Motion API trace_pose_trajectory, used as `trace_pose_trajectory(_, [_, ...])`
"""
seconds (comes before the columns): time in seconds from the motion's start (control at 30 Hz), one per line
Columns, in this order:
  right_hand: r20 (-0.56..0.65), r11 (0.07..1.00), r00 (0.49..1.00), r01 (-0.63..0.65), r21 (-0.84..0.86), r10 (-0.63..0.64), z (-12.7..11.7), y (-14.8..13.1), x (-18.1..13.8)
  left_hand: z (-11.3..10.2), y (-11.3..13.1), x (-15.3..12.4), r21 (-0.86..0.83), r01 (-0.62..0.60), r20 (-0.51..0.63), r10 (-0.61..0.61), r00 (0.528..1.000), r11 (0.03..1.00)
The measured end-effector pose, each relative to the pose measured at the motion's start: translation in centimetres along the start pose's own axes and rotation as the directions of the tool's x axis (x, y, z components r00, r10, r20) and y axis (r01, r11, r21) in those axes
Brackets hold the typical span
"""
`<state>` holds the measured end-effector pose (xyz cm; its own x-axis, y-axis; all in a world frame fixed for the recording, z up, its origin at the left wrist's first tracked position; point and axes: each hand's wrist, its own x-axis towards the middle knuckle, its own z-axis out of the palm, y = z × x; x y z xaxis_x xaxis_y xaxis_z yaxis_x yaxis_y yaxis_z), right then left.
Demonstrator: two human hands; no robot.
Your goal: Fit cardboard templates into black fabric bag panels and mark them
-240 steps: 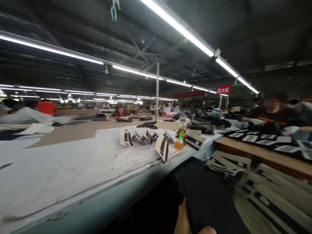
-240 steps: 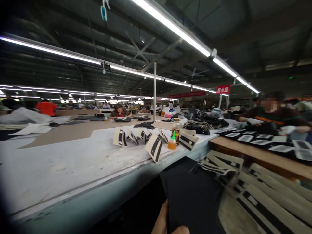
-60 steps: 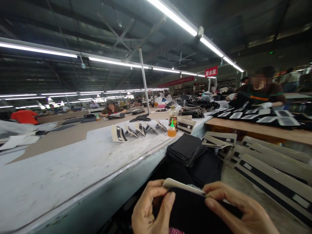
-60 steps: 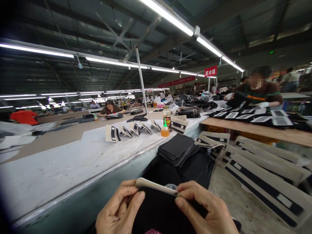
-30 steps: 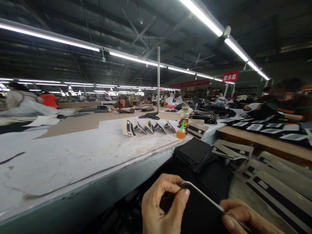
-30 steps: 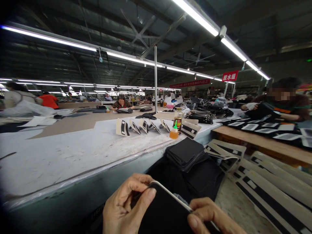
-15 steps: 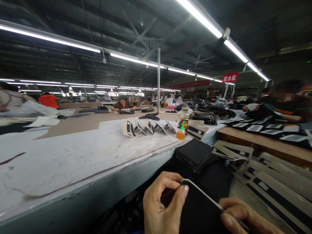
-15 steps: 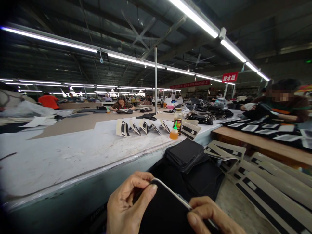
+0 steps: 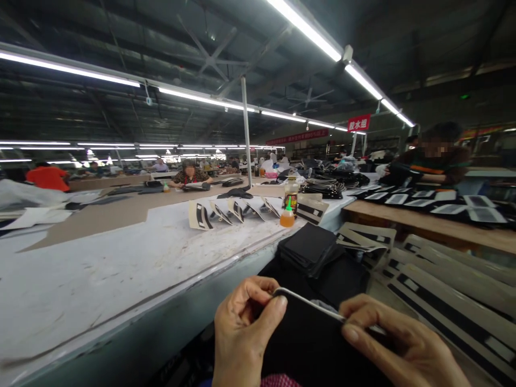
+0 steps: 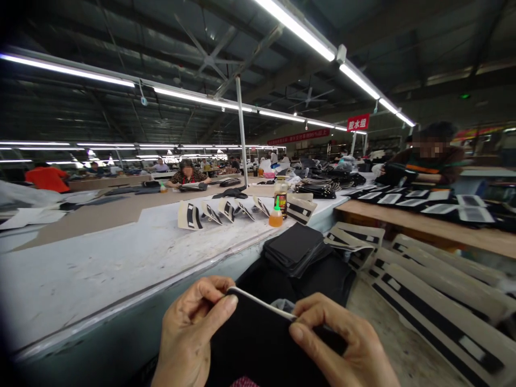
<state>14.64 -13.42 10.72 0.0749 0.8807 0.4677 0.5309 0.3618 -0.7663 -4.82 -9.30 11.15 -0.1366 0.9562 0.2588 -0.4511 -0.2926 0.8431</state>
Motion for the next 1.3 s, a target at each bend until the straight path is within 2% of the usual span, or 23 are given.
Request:
trace_pose_trajectory(0.1, [-0.015, 0.999, 0.999, 0.031, -0.019, -0.031, -0.3, -0.4, 0.2, -0.1, 0.6, 0.1, -0.005, 0.032, -0.016, -0.033, 0.999, 0.999])
trace_pose_trajectory(0.23, [0.034, 0.996, 0.998, 0.06, -0.066, -0.058, -0.7, -0.7, 0.6, -0.4, 1.1, 0.4, 0.207, 0.046, 0.056, -0.059, 0.997, 0.977])
trace_pose_trajectory(0.33, [0.06, 0.995, 0.996, 0.076, -0.067, -0.072, -1.0, -0.7, 1.0, -0.6, 1.3, 0.4, 0.305, -0.057, 0.168, 0.005, 0.986, 0.951])
trace_pose_trajectory(0.43, [0.058, 0.996, 0.995, 0.078, -0.036, -0.076, -1.0, -0.9, 1.2, -0.8, 1.2, 0.2, 0.274, -0.117, 0.244, 0.049, 0.969, 0.955])
trace_pose_trajectory(0.63, [0.112, 0.999, 0.993, 0.033, -0.019, -0.03, -0.9, -1.5, 1.1, -1.6, 1.2, -0.2, 0.179, 0.095, 0.359, -0.155, 0.92, 0.979])
trace_pose_trajectory(0.8, [0.137, 1.0, 0.99, 0.009, -0.003, -0.009, -0.8, -1.3, 1.0, -1.5, 1.7, -0.7, 0.135, 0.161, 0.288, -0.194, 0.938, 0.978])
trace_pose_trajectory(0.97, [0.151, 1.0, 0.989, -0.01, 0.019, 0.007, -0.8, -1.2, 0.7, -1.2, 2.0, -0.9, 0.078, 0.259, 0.304, -0.27, 0.913, 0.963])
trace_pose_trajectory(1.1, [0.157, 1.0, 0.988, -0.006, 0.025, 0.002, -0.9, -1.4, 0.7, -1.0, 2.0, -0.9, -0.002, 0.297, 0.316, -0.282, 0.906, 0.955])
trace_pose_trajectory(1.3, [0.158, 0.999, 0.987, 0.026, 0.02, -0.029, -0.8, -1.0, 1.1, -1.5, 0.7, -0.6, -0.077, 0.38, 0.34, -0.334, 0.879, 0.922])
